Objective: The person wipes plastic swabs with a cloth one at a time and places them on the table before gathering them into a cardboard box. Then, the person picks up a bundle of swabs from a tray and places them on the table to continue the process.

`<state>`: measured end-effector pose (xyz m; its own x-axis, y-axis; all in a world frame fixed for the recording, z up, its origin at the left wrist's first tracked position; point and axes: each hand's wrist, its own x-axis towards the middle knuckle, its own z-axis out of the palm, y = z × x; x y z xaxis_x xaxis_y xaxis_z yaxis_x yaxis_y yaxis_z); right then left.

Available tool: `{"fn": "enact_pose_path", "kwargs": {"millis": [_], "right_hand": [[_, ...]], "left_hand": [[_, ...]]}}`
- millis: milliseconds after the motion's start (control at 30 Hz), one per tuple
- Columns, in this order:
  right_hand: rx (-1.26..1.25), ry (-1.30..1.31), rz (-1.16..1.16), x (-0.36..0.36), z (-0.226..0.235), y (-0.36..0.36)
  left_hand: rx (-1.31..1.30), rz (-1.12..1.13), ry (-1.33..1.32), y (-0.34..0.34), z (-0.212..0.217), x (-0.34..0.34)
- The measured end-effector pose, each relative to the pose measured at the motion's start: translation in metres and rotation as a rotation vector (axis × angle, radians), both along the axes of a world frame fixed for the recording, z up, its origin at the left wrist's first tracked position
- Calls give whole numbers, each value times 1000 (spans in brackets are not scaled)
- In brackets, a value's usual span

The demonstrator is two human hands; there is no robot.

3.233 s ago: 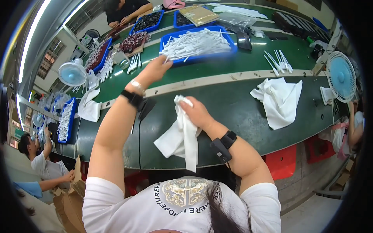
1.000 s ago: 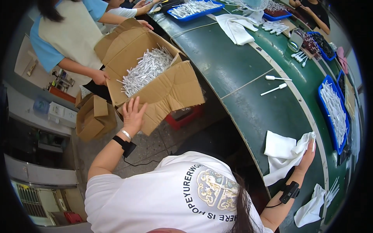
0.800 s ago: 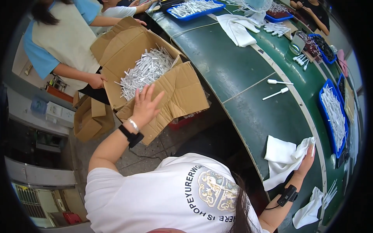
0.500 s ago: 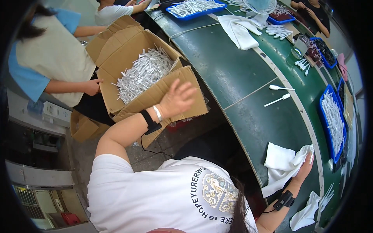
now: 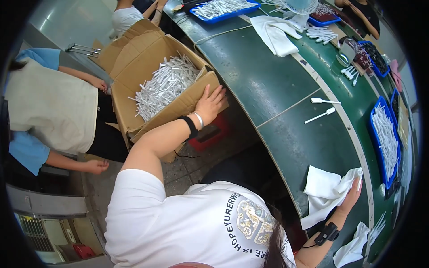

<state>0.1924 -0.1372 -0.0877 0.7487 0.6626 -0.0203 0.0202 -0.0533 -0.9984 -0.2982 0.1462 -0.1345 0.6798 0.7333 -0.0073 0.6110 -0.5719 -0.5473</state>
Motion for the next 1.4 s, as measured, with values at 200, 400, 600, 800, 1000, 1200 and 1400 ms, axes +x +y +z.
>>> {"fn": "enact_pose_path", "kwargs": {"millis": [200, 400, 600, 800, 1000, 1200, 1400], "right_hand": [[-14, -60, -10, 5, -7, -3], [-70, -117, 48, 2, -5, 3], [-56, -110, 26, -7, 2, -1], [-16, -156, 86, -4, 5, -3], [-452, -706, 160, 5, 43, -16], [-242, -1219, 334, 21, 22, -93], [-362, -1130, 427, 24, 13, -103]], "left_hand": [[-94, -147, -206, -30, 17, 7], [-312, -257, -525, -85, 69, 3], [-92, -24, -870, -95, 103, -46], [-394, -242, -1026, -139, 86, -5], [-1363, 487, -1166, -153, -69, -5], [-2070, 1655, -909, -147, -190, -27], [-2053, 1548, -706, -140, -232, 22]]}}
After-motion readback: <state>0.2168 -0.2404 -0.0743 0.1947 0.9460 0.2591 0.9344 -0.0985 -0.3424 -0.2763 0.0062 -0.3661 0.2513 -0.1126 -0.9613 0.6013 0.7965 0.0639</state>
